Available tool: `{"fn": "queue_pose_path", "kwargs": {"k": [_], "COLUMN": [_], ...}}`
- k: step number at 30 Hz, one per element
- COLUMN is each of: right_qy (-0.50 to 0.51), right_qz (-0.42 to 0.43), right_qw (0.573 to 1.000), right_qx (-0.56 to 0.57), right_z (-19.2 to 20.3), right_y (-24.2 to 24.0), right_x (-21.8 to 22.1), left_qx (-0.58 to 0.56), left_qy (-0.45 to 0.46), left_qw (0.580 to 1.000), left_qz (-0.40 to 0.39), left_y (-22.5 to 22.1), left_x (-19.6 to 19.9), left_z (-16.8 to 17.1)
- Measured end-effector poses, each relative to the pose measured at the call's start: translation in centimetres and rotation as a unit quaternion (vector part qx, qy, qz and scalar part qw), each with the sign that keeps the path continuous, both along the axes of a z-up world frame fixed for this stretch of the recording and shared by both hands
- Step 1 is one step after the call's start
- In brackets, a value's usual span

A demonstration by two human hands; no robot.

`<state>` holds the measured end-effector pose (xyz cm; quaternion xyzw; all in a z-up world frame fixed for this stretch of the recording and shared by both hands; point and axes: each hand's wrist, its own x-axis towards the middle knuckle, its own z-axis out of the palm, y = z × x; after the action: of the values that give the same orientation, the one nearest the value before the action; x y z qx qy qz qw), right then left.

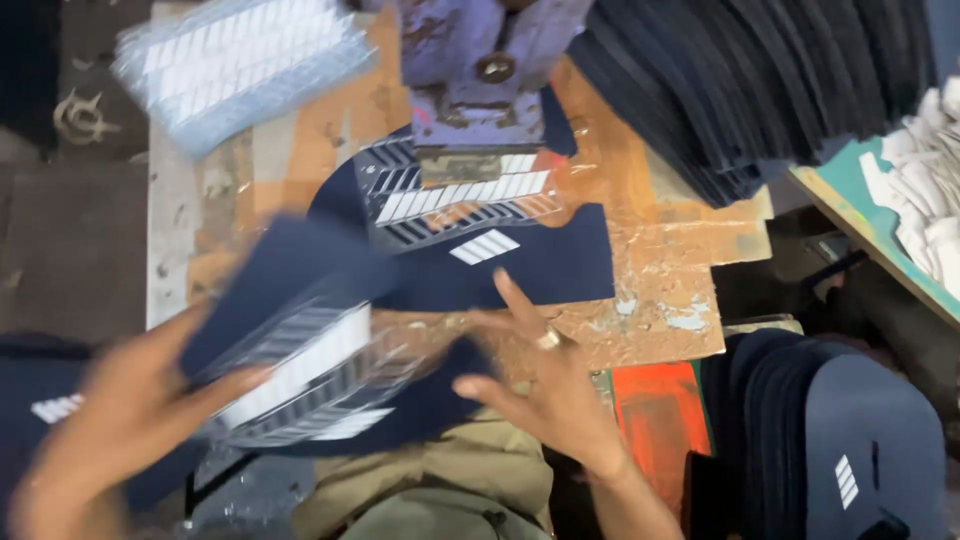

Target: Applying patterned decals onto pieces of blue fabric using a heat press machine.

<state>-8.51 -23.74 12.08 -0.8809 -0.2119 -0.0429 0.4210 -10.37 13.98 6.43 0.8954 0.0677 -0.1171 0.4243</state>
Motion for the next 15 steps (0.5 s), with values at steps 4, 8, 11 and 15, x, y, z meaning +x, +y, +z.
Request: {"fn": "queue_pose_path", "kwargs": {"k": [4,8,11,15], "right_qy": [0.129,0.090,0.082,0.111], "right_qz": [-0.038,-0.049,-0.008,-0.036], "right_qw": [0.991,0.994,0.996,0.991], "right_qx": [0.010,-0.037,0.043,0.069], "right_z": [-2.7,-6.8,-6.6,-7.0], "right_y": [3.1,1.9,2.4,3.1], "right_x": [3.4,6.6,6.7,2.7], "left_qx": [-0.127,-0.136,-0.120,-0.111], "left_qy": [-0.036,0.080,0.078,0.074], "left_qw": [0.979,0.977,0.979,0.981], "left_qz": [-0.154,-0.146,-0.148,-0.144], "left_y": [-7.5,-9.1,-9.1,-9.2], "left_x": [7.3,11.3,11.6,11.6], "left_z": [-0.3,-3.6,-4.5,-4.5]}}
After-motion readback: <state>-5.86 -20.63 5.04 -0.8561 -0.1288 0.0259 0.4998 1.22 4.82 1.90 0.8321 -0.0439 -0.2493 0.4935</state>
